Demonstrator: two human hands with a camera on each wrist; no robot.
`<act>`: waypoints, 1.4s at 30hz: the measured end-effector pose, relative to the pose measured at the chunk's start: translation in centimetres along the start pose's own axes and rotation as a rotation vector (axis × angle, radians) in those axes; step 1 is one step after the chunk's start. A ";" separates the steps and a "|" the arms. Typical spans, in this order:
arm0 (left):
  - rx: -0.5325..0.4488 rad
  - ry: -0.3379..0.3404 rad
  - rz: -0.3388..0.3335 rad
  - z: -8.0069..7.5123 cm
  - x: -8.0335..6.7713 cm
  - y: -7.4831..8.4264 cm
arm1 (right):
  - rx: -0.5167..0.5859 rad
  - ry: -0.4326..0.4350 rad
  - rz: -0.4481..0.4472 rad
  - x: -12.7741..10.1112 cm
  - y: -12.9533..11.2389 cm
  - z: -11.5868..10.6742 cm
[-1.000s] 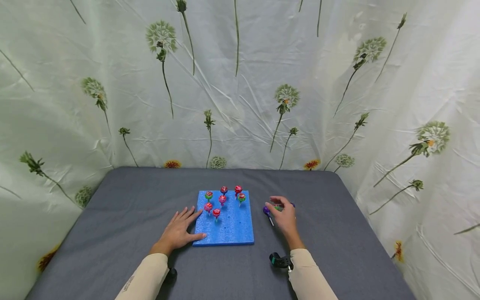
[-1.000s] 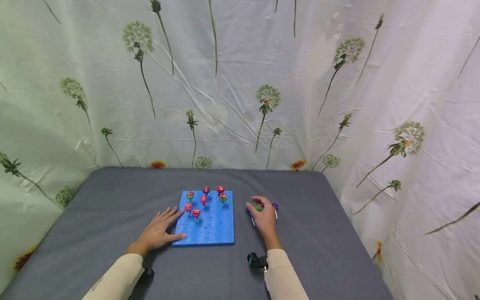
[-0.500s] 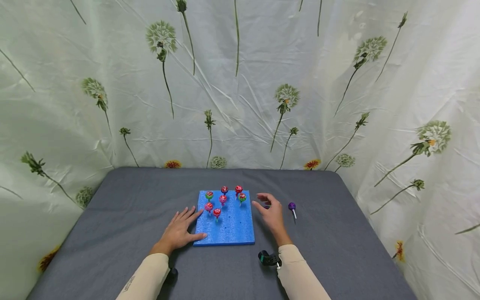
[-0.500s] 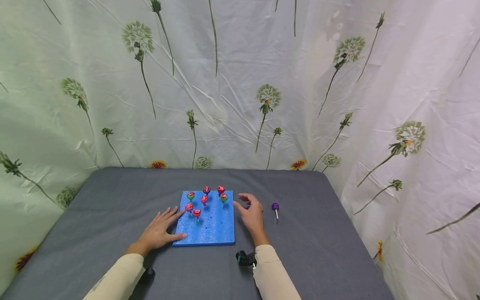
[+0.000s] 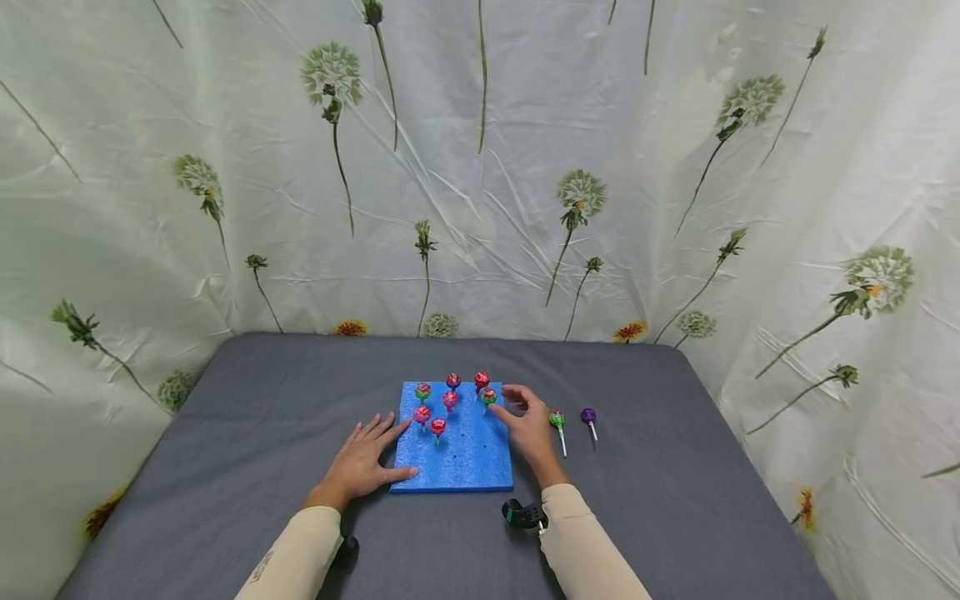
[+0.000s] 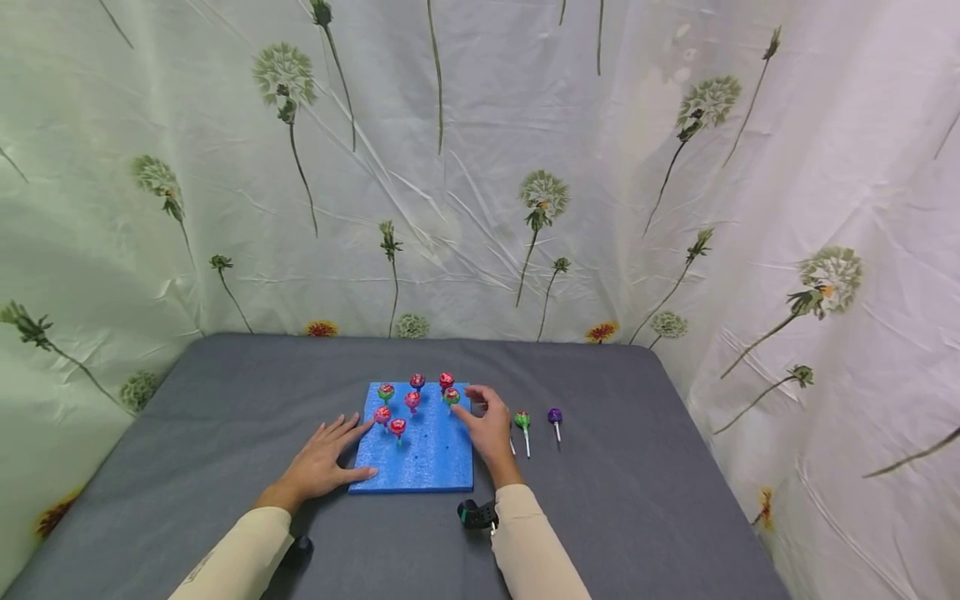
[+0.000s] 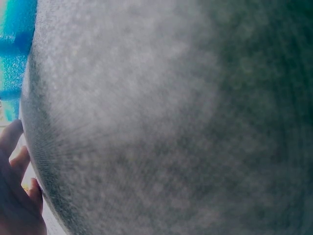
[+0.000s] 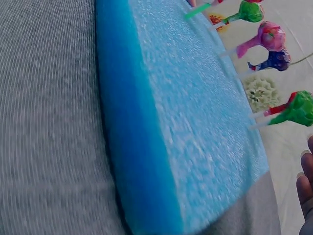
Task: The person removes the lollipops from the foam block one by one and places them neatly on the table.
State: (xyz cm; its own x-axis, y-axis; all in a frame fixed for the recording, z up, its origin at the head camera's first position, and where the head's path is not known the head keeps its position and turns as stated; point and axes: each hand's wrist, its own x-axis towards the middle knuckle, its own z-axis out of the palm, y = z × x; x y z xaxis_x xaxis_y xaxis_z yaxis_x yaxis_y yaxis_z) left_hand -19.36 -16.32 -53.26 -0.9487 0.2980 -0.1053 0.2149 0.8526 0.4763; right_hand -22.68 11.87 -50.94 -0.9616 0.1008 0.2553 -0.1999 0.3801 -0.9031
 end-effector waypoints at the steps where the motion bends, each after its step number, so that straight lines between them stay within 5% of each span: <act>1: -0.001 0.000 0.000 0.0 0.0 0.0 | -0.005 0.006 0.000 0.0 0.0 0.2; 21: -0.004 0.010 0.000 0.0 0.1 0.0 | 0.057 0.092 0.051 0.3 0.6 3.0; 42: 0.012 0.006 0.001 0.0 -0.1 0.1 | 0.057 0.118 0.002 0.4 -0.4 2.3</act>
State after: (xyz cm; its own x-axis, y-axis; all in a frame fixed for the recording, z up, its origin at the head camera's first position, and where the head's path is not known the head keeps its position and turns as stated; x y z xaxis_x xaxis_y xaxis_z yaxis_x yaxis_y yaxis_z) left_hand -19.24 -16.27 -53.19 -0.9499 0.2961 -0.0995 0.2185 0.8575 0.4658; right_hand -23.42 9.63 -51.24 -0.9338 0.2103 0.2896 -0.2118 0.3276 -0.9208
